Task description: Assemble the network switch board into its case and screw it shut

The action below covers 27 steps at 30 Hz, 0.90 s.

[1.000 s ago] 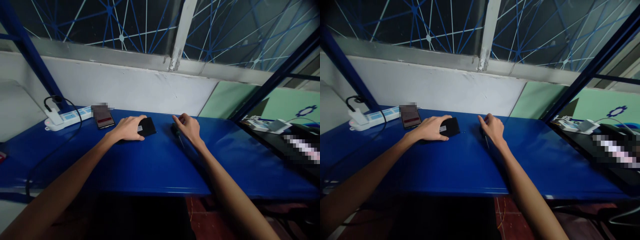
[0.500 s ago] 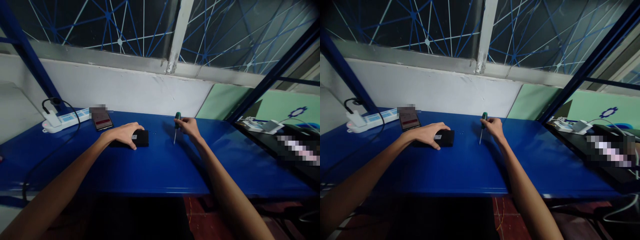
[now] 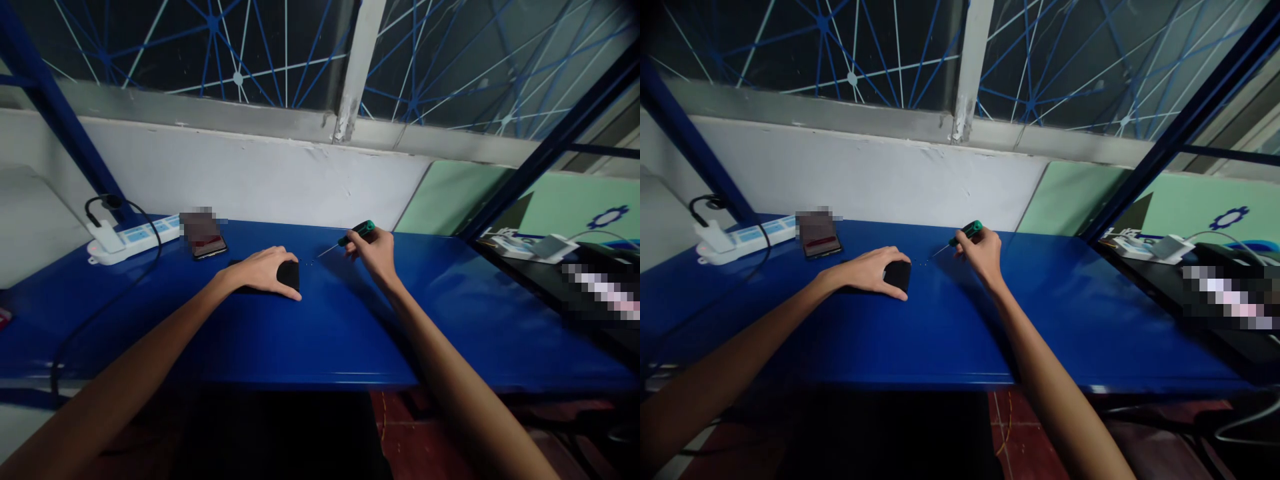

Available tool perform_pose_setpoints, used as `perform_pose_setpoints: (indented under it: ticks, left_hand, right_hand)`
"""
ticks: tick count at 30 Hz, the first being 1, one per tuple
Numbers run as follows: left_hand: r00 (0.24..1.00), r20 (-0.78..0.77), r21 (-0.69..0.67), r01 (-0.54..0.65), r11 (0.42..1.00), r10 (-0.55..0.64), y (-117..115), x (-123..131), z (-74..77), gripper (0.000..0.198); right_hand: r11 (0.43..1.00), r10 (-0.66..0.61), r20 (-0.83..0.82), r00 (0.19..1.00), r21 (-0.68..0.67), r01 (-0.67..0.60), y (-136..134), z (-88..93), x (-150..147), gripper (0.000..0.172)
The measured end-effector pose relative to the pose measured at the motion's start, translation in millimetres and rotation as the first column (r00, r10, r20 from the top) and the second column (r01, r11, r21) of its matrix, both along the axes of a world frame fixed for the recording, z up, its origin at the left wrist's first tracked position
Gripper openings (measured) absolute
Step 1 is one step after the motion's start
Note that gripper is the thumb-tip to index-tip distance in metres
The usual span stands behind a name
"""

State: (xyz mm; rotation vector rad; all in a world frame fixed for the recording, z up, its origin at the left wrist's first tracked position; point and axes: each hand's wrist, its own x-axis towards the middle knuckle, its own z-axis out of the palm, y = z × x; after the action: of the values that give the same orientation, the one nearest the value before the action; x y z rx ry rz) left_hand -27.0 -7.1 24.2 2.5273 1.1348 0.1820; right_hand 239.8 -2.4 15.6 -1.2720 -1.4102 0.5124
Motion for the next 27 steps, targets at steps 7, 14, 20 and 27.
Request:
perform_pose_setpoints:
  ticks: [7, 14, 20, 27]
  left_hand:
    - [1.000, 0.012, 0.016, 0.008, 1.000, -0.008, -1, 0, -0.6, 0.086]
    - [0.993, 0.117, 0.062, 0.007, 0.998, -0.014, 2, 2, -4.5, 0.068]
    - [0.904, 0.428, 0.179, -0.084, 0.980, 0.000, 7, 9, -18.2, 0.038]
    - [0.900, 0.436, 0.339, -0.150, 0.929, -0.014, 9, 15, -24.9, 0.015]
  right_hand:
    - [1.000, 0.009, -0.016, 1.000, -0.018, -0.009, 2, -3.5, 2, 0.025]
    - [0.998, 0.043, -0.150, 0.988, -0.035, -0.049, -4, 6.8, -4, 0.025]
    - [0.991, 0.123, -0.278, 0.953, -0.007, -0.131, -14, 20.1, -12, 0.024]
    - [0.984, 0.167, -0.277, 0.946, -0.012, -0.177, -23, 25.0, -24, 0.025]
